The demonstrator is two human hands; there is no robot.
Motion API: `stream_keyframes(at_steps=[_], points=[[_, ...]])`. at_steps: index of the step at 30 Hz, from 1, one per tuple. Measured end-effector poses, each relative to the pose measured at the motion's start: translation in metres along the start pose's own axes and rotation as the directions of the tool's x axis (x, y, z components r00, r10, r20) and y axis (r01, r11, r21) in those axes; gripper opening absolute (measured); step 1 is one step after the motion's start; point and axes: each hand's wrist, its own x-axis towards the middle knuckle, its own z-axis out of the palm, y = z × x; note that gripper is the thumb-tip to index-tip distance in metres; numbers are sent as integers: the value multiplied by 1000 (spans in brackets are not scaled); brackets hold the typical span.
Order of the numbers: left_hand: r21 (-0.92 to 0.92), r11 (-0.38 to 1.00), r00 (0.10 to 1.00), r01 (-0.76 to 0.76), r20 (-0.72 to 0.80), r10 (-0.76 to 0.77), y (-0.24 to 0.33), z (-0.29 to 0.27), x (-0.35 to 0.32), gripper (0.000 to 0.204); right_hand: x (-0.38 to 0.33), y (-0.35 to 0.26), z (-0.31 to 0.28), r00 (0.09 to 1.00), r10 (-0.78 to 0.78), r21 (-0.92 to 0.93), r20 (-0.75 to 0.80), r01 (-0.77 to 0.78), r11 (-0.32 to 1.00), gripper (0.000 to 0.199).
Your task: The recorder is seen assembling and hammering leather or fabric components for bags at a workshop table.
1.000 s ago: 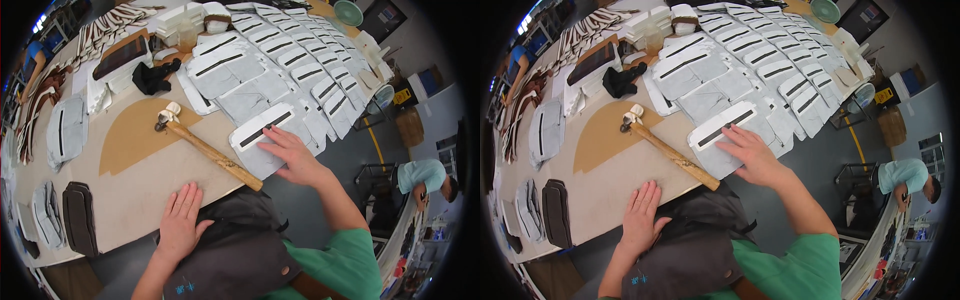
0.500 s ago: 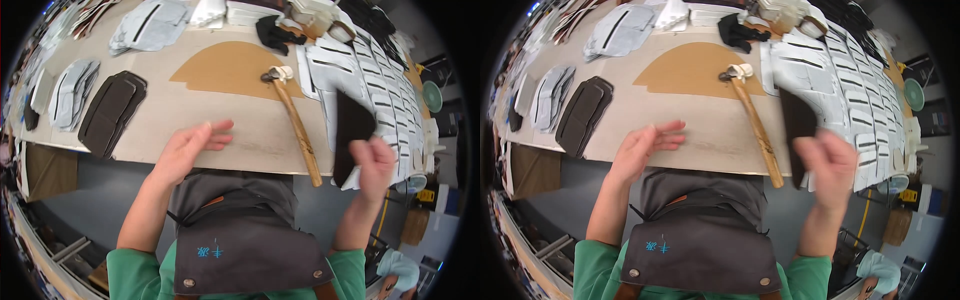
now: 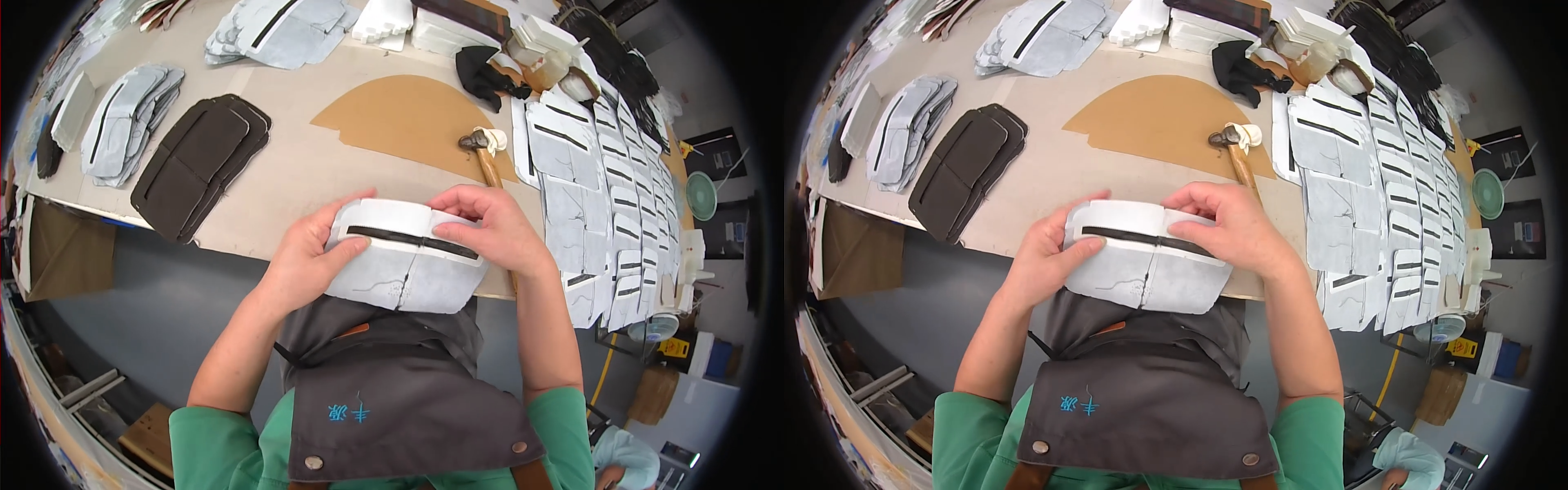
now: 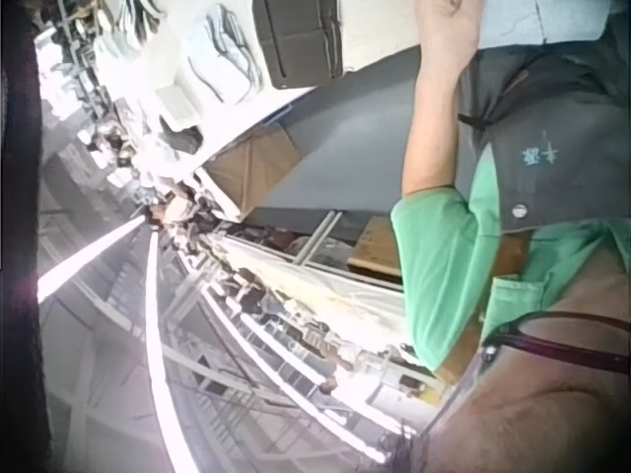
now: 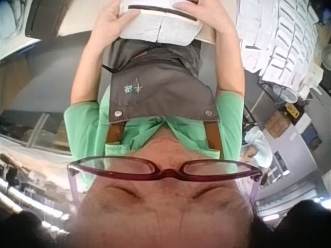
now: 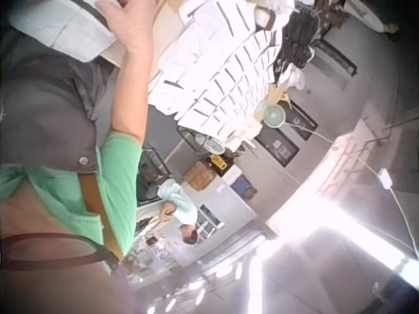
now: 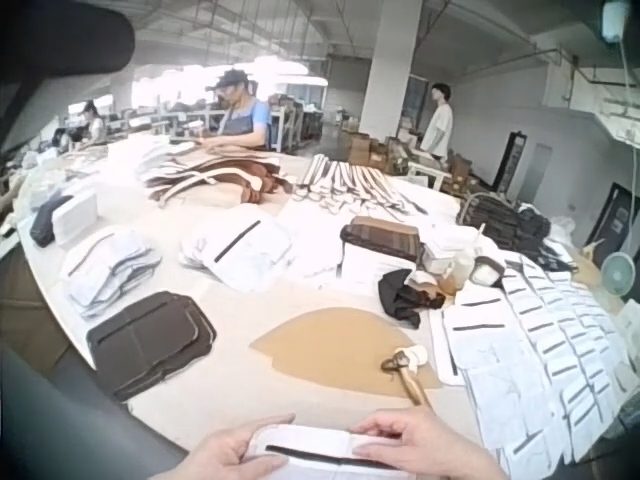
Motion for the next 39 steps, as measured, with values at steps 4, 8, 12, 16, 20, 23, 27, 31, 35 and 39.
stream_keyframes(at_steps=[4, 8, 12, 16, 20, 23, 27, 31, 35, 39], points=[[835, 409, 746, -369, 4, 666, 7, 12, -4, 42, 7, 0, 10, 991, 123, 50, 59, -126, 991, 20], [751, 402, 816, -524, 306, 491, -28, 46, -16, 33, 19, 2, 21, 996, 53, -108, 70, -45, 993, 27], [779, 374, 818, -503, 290, 497, -41, 54, -19, 41, 19, 7, 20, 987, 133, 180, 93, -148, 972, 27], [790, 317, 792, -524, 316, 522, -44, 52, -20, 41, 19, 2, 7, 990, 65, 645, 125, -131, 753, 33], [771, 425, 850, -475, 276, 450, -28, 54, -11, 43, 20, 3, 13, 980, 88, 485, 177, -164, 859, 39], [794, 406, 864, -452, 278, 420, -20, 62, 5, 48, 19, -3, 19, 987, 45, 475, 154, -114, 873, 36], [746, 432, 826, -507, 278, 490, -29, 70, 22, 41, 20, -5, 24, 999, 50, 412, 22, -54, 909, 36], [767, 434, 820, -474, 204, 534, -36, 76, 26, 28, 19, 0, 21, 981, 191, 21, -18, -191, 981, 33], [763, 431, 815, -481, 208, 541, -34, 77, 27, 24, 21, 16, 34, 995, 68, 77, -74, -62, 995, 31], [758, 427, 821, -493, 242, 517, -31, 76, 28, 19, 35, 35, 39, 951, -114, -28, -288, 111, 993, 36]])
